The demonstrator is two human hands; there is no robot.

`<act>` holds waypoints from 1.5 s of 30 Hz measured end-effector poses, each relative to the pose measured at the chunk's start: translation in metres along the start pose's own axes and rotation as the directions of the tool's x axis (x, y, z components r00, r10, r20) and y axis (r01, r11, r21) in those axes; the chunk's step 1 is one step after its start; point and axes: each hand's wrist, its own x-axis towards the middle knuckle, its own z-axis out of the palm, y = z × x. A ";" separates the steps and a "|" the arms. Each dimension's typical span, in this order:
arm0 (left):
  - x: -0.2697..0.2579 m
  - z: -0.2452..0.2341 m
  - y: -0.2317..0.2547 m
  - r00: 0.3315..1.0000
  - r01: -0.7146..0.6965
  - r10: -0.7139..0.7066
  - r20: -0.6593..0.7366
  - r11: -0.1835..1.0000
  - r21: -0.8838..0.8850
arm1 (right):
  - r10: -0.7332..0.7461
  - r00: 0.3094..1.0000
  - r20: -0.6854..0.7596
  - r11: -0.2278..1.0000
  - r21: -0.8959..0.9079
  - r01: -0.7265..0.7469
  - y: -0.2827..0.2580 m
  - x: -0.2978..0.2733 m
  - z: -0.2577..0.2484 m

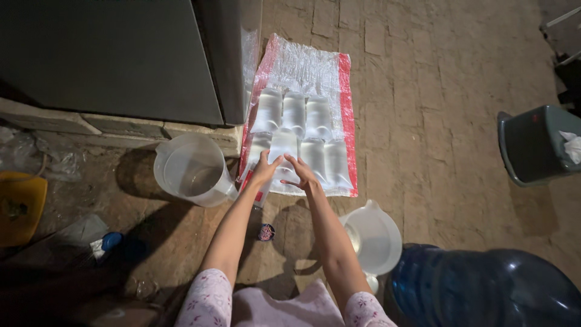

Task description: The person fills small plastic water bags with water from a large water dispenser using a plastic pitcher. They pour water into each bag, seal them, and place them on a tray.

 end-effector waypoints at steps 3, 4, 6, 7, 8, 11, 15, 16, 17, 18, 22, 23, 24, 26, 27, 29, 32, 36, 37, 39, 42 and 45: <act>0.018 -0.001 -0.007 0.999 -0.038 0.038 -0.023 0.999 0.025 | -0.011 1.000 0.024 0.999 -0.048 0.012 -0.006 0.021 0.003; 0.023 -0.002 -0.008 0.998 -0.050 0.051 -0.036 0.998 0.035 | -0.015 1.000 0.026 0.999 -0.043 0.017 -0.007 0.027 0.004; 0.033 -0.005 -0.009 0.998 -0.036 0.039 -0.042 0.997 0.070 | -0.022 0.999 0.027 0.999 -0.033 0.023 -0.007 0.039 0.004; 0.038 -0.007 -0.010 0.999 -0.010 0.014 -0.037 0.995 0.095 | -0.029 0.999 0.024 0.999 -0.025 0.030 -0.007 0.045 0.004; 0.042 -0.007 -0.010 0.999 0.016 -0.012 -0.031 0.993 0.118 | -0.035 0.999 0.018 0.999 -0.017 0.036 -0.006 0.051 0.003; 0.051 -0.006 -0.011 0.998 -0.007 0.023 -0.061 0.968 0.250 | -0.076 0.997 -0.034 0.997 -0.014 0.075 0.001 0.069 -0.001; 0.052 0.005 -0.013 0.984 0.021 0.069 -0.164 0.868 0.495 | -0.171 0.985 -0.017 0.985 -0.020 0.171 0.010 0.080 -0.007; 0.052 0.008 -0.014 0.981 -0.005 0.106 -0.165 0.857 0.516 | -0.185 0.982 -0.045 0.982 -0.056 0.182 0.013 0.078 -0.007; 0.051 0.010 -0.015 0.976 -0.032 0.142 -0.166 0.844 0.535 | -0.199 0.977 -0.072 0.977 -0.093 0.192 0.016 0.076 -0.005; 0.050 0.011 -0.016 0.978 -0.010 0.121 -0.169 0.840 0.542 | -0.213 0.972 -0.099 0.971 -0.131 0.200 0.018 0.073 -0.003; 0.038 0.009 -0.014 0.985 0.043 0.058 -0.160 0.824 0.564 | -0.274 0.939 -0.209 0.863 -0.483 0.144 0.023 0.052 0.008; 0.034 0.009 -0.009 0.987 0.044 0.053 -0.152 0.822 0.568 | -0.292 0.931 -0.219 0.840 -0.524 0.140 0.023 0.046 0.011; 0.027 0.010 -0.005 0.989 0.026 0.068 -0.135 0.804 0.594 | -0.309 0.923 -0.228 0.815 -0.563 0.133 0.026 0.040 0.012; 0.013 0.012 0.004 0.991 -0.013 0.097 -0.096 0.766 0.642 | -0.552 0.817 -0.163 0.625 -0.731 0.276 0.029 0.030 0.013; 0.006 0.014 0.010 0.990 -0.034 0.116 -0.085 0.763 0.646 | -0.656 0.746 -0.111 0.506 -0.799 0.326 0.031 0.025 0.012; -0.011 0.021 0.021 0.986 -0.076 0.154 -0.063 0.753 0.653 | -0.677 0.725 -0.126 0.464 -0.837 0.288 0.034 0.013 0.008; -0.039 0.030 0.041 0.970 -0.181 0.242 0.000 0.724 0.666 | -0.724 0.682 -0.104 0.374 -0.890 0.261 0.030 -0.015 0.005; -0.090 0.038 0.069 0.935 -0.292 0.350 0.061 0.661 0.691 | -0.735 0.671 -0.102 0.258 -0.956 0.137 0.020 -0.070 -0.004; -0.104 0.041 0.077 0.929 -0.306 0.363 0.075 0.639 0.705 | -0.733 0.673 -0.099 0.227 -0.968 0.105 0.019 -0.088 -0.007; -0.132 0.047 0.093 0.921 -0.331 0.377 0.103 0.614 0.717 | -0.730 0.676 -0.099 0.165 -0.986 0.034 0.018 -0.123 -0.017; -0.177 0.062 0.123 0.910 -0.374 0.385 0.156 0.596 0.710 | -0.681 0.713 -0.168 0.172 -0.983 -0.066 0.022 -0.179 -0.033; -0.226 0.085 0.150 0.888 -0.429 0.403 0.222 0.551 0.716 | -0.710 0.674 -0.203 0.172 -0.979 -0.115 0.034 -0.232 -0.055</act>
